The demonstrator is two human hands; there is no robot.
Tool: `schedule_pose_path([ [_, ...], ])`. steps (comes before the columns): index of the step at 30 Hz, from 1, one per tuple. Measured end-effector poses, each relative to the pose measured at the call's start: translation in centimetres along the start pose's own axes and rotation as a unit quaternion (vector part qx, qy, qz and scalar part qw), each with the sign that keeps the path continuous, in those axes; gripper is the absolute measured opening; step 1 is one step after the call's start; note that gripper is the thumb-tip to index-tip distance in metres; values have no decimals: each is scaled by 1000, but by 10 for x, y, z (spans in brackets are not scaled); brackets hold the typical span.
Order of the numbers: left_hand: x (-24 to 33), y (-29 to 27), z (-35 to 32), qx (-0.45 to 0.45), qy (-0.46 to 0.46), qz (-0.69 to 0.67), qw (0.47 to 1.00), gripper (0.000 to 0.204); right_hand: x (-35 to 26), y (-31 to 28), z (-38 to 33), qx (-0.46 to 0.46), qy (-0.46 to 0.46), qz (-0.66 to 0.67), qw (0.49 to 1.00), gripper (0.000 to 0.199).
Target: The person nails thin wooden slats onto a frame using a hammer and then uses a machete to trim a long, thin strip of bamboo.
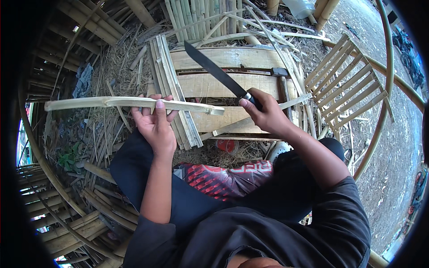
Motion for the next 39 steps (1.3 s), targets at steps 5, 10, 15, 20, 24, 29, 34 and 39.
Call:
schedule_pose_path([
  [5,-6,1,-5,-12,-64,-27,997,46,5,2,7,-34,77,60,995,42],
  [10,-8,3,-9,-26,-120,2,992,47,8,8,7,-85,212,28,973,54],
  [15,3,3,-7,-86,-205,-28,975,51,37,19,15,-2,71,22,997,49],
  [20,11,-15,13,-90,-200,-26,975,53,49,16,35,-43,-101,-151,982,27],
  [24,16,-16,4,-96,-224,6,970,57,58,-5,54,103,-37,-264,958,24],
  [29,19,-22,0,-137,-251,48,957,58,46,-9,48,-83,-148,-174,970,21],
  [34,11,-22,-5,-217,-271,54,936,53,50,-13,53,116,-33,-312,942,27],
  [39,6,-16,-22,-244,-278,13,929,46,33,-25,49,198,-96,-154,963,27],
])
Point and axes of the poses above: each hand's wrist, its own z-axis towards the middle knuckle, its own y-axis out of the palm, x = y × z, the point moved 1 cm from there along z, towards the middle knuckle, and after that the axes turned 12 degrees about x, right-handed, at the moved point
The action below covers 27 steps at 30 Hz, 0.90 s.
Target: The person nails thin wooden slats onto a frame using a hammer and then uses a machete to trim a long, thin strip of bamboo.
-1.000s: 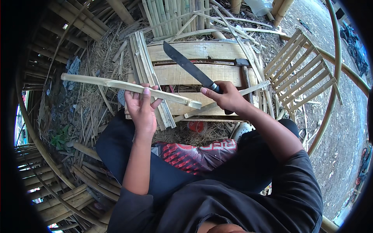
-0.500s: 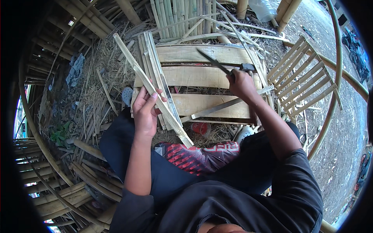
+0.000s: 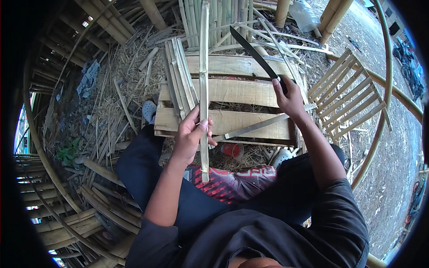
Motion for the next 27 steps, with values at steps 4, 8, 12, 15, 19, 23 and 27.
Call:
schedule_pose_path([
  [4,-13,10,-5,24,-20,62,998,51,-27,-5,-6,76,-253,101,959,28],
  [8,-31,13,-1,28,126,228,965,45,-40,-8,-24,1,-324,7,946,44],
  [12,-41,19,-3,22,108,253,961,45,-28,-8,-20,4,-384,-39,922,44],
  [15,-43,27,-2,17,116,243,963,46,-19,-16,-4,59,-430,-74,898,48],
  [19,-36,38,3,16,126,240,962,40,-17,-15,-5,106,-421,-94,896,47],
  [23,-39,32,5,29,139,278,950,40,-41,-8,-25,82,-439,-112,888,43],
  [27,-37,43,0,16,154,269,951,41,-32,-1,-15,41,-309,-181,933,42],
])
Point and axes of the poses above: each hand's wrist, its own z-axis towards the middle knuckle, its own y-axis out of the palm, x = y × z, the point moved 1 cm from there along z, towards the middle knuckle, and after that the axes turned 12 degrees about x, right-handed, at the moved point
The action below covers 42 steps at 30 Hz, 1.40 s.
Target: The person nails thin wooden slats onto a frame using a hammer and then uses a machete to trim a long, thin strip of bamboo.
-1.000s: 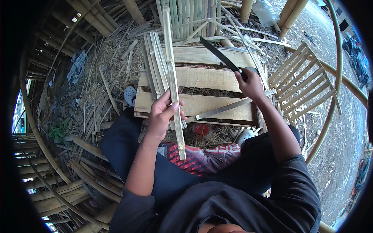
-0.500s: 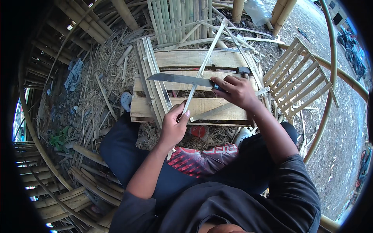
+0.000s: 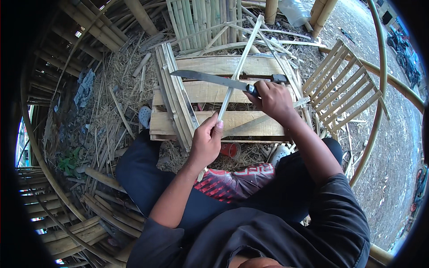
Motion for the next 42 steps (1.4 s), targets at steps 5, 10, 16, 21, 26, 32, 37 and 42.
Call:
schedule_pose_path([
  [5,-5,-5,1,0,41,58,997,40,-16,3,-3,3,7,28,1000,37],
  [10,4,-5,1,-12,-12,98,995,31,-13,7,-5,-26,0,10,1000,38],
  [16,1,-10,-6,-5,-11,87,996,23,5,2,6,-41,93,-44,994,36],
  [21,6,-5,-9,0,0,126,992,22,14,2,-1,-2,53,5,999,37],
  [26,-3,-18,-7,14,10,158,987,25,66,-3,13,12,287,-51,956,43],
  [32,8,-55,22,75,133,304,940,35,83,-13,-2,72,427,161,887,44],
  [37,-16,-111,48,0,198,478,856,34,94,-15,-9,-16,360,187,914,29],
  [42,-52,-132,57,26,111,485,867,36,83,-35,9,-88,335,69,935,39],
])
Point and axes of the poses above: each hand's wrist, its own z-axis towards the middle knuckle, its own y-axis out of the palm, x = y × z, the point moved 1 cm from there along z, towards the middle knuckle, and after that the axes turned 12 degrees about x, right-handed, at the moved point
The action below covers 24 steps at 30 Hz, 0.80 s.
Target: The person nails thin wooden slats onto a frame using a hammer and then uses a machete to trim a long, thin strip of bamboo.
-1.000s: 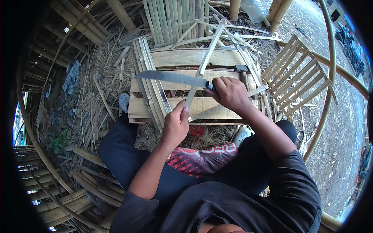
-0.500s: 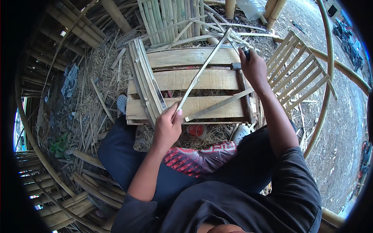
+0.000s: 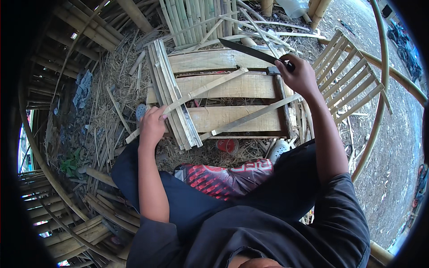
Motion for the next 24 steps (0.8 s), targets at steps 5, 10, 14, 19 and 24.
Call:
schedule_pose_path([
  [5,22,23,1,38,31,-1,999,47,26,1,11,-11,44,-27,999,48],
  [10,68,53,18,102,90,-68,988,56,23,-1,12,-8,59,-33,998,49],
  [14,62,70,29,72,116,-10,991,50,16,0,11,-12,70,-52,996,49],
  [19,82,52,40,7,50,-73,996,52,23,-32,18,1,57,-86,995,50],
  [24,89,44,47,-177,64,-46,981,62,49,-40,25,-79,20,-18,997,48],
])
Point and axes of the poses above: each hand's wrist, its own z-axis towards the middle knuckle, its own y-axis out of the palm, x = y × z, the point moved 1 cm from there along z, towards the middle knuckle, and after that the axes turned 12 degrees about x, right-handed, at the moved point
